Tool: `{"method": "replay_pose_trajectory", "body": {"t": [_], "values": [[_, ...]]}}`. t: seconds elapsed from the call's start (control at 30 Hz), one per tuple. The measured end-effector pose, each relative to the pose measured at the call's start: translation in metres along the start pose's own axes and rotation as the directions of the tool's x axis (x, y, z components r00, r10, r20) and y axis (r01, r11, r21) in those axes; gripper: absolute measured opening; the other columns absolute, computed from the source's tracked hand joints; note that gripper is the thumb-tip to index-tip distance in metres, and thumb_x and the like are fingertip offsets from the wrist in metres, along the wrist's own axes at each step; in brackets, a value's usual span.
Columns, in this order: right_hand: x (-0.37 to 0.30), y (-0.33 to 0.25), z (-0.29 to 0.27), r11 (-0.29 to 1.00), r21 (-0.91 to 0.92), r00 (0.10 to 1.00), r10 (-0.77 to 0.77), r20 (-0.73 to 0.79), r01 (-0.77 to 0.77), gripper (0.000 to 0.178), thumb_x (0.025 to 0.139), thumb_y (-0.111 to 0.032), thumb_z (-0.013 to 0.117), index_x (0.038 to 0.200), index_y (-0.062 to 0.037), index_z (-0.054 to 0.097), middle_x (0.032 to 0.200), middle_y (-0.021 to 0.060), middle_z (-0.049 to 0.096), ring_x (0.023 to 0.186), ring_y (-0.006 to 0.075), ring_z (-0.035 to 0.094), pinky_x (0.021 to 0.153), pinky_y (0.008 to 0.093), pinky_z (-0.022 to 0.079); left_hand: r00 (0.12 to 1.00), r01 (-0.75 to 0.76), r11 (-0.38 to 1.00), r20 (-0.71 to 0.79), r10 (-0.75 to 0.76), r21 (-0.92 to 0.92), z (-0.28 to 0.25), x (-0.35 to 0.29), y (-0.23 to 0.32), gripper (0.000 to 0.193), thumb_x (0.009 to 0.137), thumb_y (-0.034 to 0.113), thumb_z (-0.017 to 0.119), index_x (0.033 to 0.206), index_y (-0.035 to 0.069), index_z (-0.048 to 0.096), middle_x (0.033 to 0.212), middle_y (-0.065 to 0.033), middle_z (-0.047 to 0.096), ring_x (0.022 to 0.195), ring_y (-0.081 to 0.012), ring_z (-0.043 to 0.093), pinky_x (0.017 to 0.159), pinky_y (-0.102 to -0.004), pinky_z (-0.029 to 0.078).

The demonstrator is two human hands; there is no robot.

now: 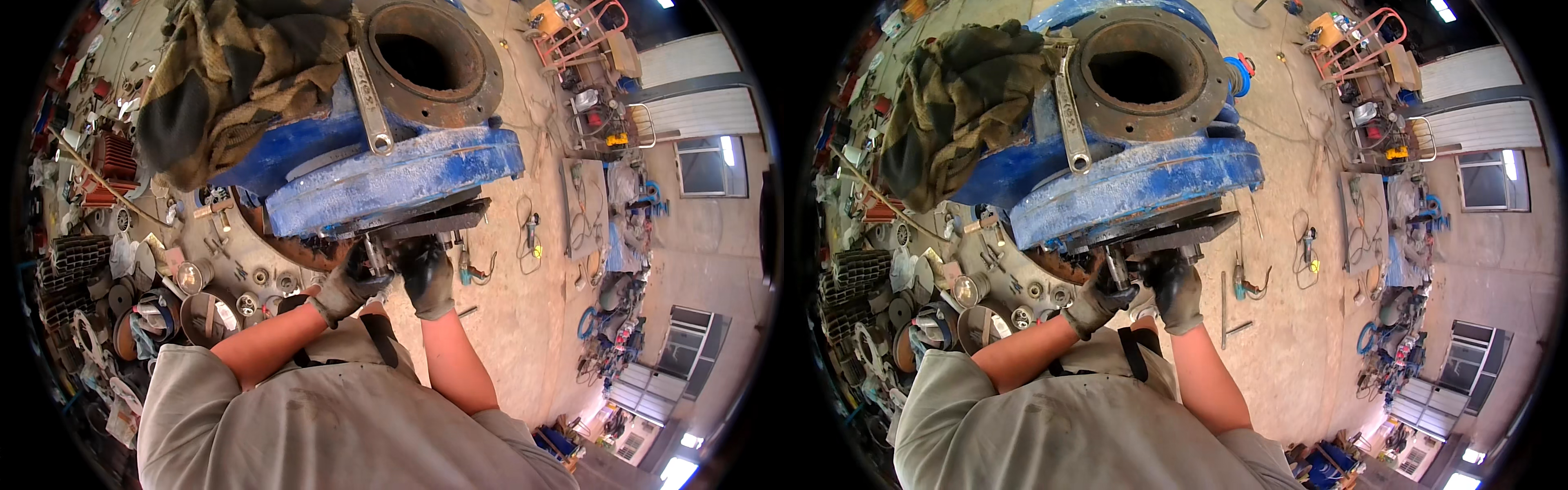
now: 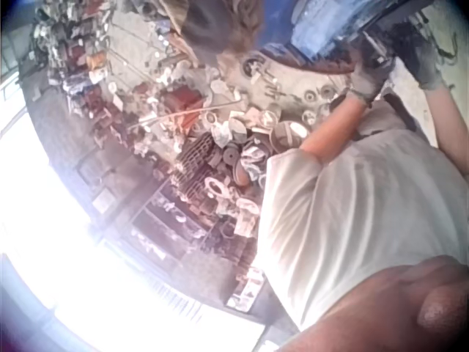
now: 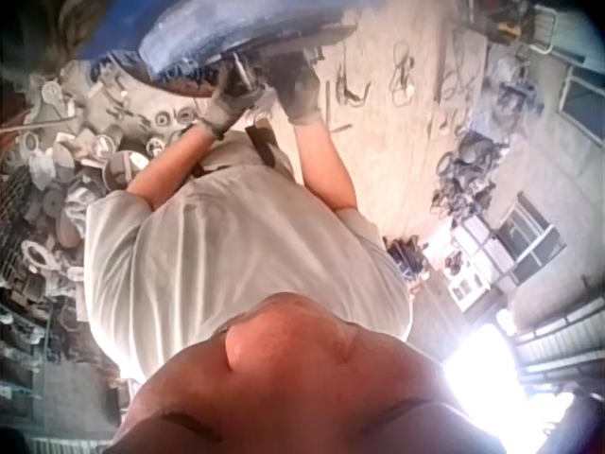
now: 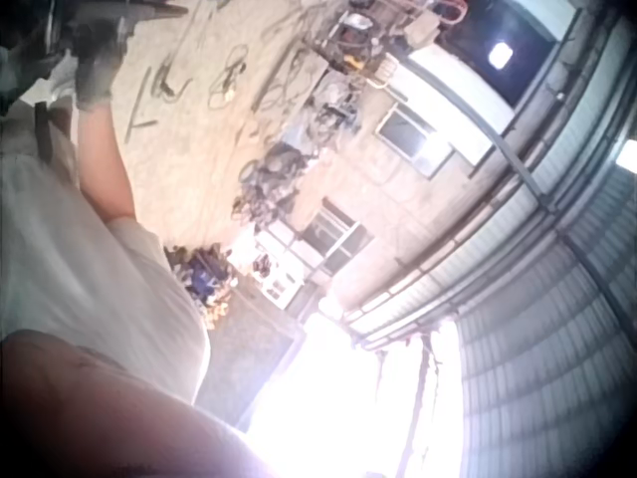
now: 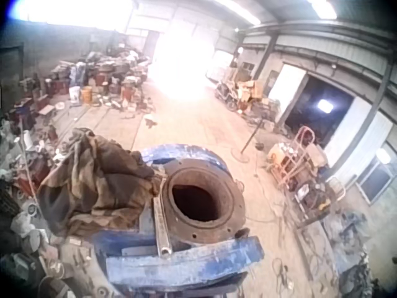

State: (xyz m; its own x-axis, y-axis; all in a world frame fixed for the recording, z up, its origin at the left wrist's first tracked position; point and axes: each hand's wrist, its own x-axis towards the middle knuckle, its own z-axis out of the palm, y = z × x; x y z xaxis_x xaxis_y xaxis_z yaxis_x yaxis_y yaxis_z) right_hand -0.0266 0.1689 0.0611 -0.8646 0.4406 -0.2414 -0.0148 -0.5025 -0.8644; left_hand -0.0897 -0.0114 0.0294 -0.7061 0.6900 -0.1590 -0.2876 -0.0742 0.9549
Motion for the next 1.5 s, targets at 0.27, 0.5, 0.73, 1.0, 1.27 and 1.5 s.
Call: {"method": "replay_pose_trajectory", "body": {"t": [0.27, 0.5, 0.73, 1.0, 1.27, 1.5], "values": [[-0.002, 0.017, -0.025, 0.356, -0.882, 0.914, -0.369, 0.171, 0.309, 0.039, 0.095, 0.000, 0.054, 0.133, 0.0084, 0.057, 0.111, 0.0232, 0.069, 0.094, 0.0416, 0.066, 0.083, 0.0507, 0.051, 0.958, 0.287, 0.957, 0.008, -0.287, -0.031, -0.020, -0.017, 0.012, 0.078, 0.093, 0.012, 0.081, 0.159, 0.006, 0.039, 0.137, -0.0077, 0.063, 0.118, -0.0166, 0.064, 0.096, -0.0330, 0.056], [-0.001, -0.012, 0.016, 0.640, -0.747, 0.928, -0.362, -0.083, 0.182, 0.032, 0.106, -0.013, 0.053, 0.129, 0.0070, 0.061, 0.105, 0.0163, 0.073, 0.093, 0.0250, 0.069, 0.081, 0.0368, 0.055, 0.936, 0.351, 0.936, 0.020, -0.352, 0.015, -0.034, -0.022, 0.050, 0.067, 0.098, 0.010, 0.073, 0.156, 0.002, 0.041, 0.132, -0.0081, 0.065, 0.118, -0.0166, 0.065, 0.098, -0.0324, 0.055], [0.001, -0.009, 0.024, 0.850, -0.520, 0.920, -0.269, -0.285, 0.087, 0.033, 0.106, -0.019, 0.057, 0.126, 0.0062, 0.064, 0.099, 0.0166, 0.076, 0.084, 0.0243, 0.072, 0.074, 0.0372, 0.056, 0.977, 0.207, 0.976, -0.039, -0.210, -0.061, -0.034, -0.021, 0.047, 0.045, 0.098, 0.017, 0.076, 0.138, 0.008, 0.059, 0.107, -0.0010, 0.069, 0.080, -0.0081, 0.060, 0.065, -0.0259, 0.051], [0.006, -0.017, 0.029, 0.809, -0.576, 0.904, -0.325, -0.278, 0.114, 0.034, 0.103, -0.016, 0.061, 0.128, 0.0077, 0.062, 0.103, 0.0216, 0.076, 0.086, 0.0313, 0.074, 0.076, 0.0410, 0.058, 0.958, 0.282, 0.956, -0.030, -0.285, -0.082, -0.041, -0.012, 0.052, 0.055, 0.098, 0.003, 0.072, 0.149, 0.006, 0.051, 0.127, -0.0059, 0.068, 0.107, -0.0154, 0.064, 0.091, -0.0316, 0.053], [0.007, 0.000, 0.015, 0.663, -0.717, 0.844, -0.496, -0.205, 0.215, 0.031, 0.101, -0.007, 0.055, 0.127, 0.0075, 0.063, 0.108, 0.0216, 0.075, 0.091, 0.0278, 0.074, 0.079, 0.0414, 0.058, 0.973, 0.224, 0.973, -0.046, -0.226, -0.052, -0.050, -0.015, 0.040, 0.046, 0.098, 0.007, 0.068, 0.142, 0.008, 0.058, 0.114, -0.0012, 0.070, 0.086, -0.0089, 0.061, 0.067, -0.0264, 0.052], [0.006, -0.009, 0.001, 0.829, -0.553, 0.948, -0.231, -0.217, 0.075, 0.034, 0.102, -0.010, 0.051, 0.128, 0.0046, 0.066, 0.100, 0.0139, 0.075, 0.088, 0.0244, 0.072, 0.078, 0.0363, 0.057, 0.968, 0.252, 0.968, 0.001, -0.252, 0.006, -0.043, -0.021, 0.058, 0.049, 0.098, 0.011, 0.070, 0.145, 0.007, 0.055, 0.122, -0.0048, 0.067, 0.091, -0.0113, 0.062, 0.070, -0.0272, 0.054]]}}
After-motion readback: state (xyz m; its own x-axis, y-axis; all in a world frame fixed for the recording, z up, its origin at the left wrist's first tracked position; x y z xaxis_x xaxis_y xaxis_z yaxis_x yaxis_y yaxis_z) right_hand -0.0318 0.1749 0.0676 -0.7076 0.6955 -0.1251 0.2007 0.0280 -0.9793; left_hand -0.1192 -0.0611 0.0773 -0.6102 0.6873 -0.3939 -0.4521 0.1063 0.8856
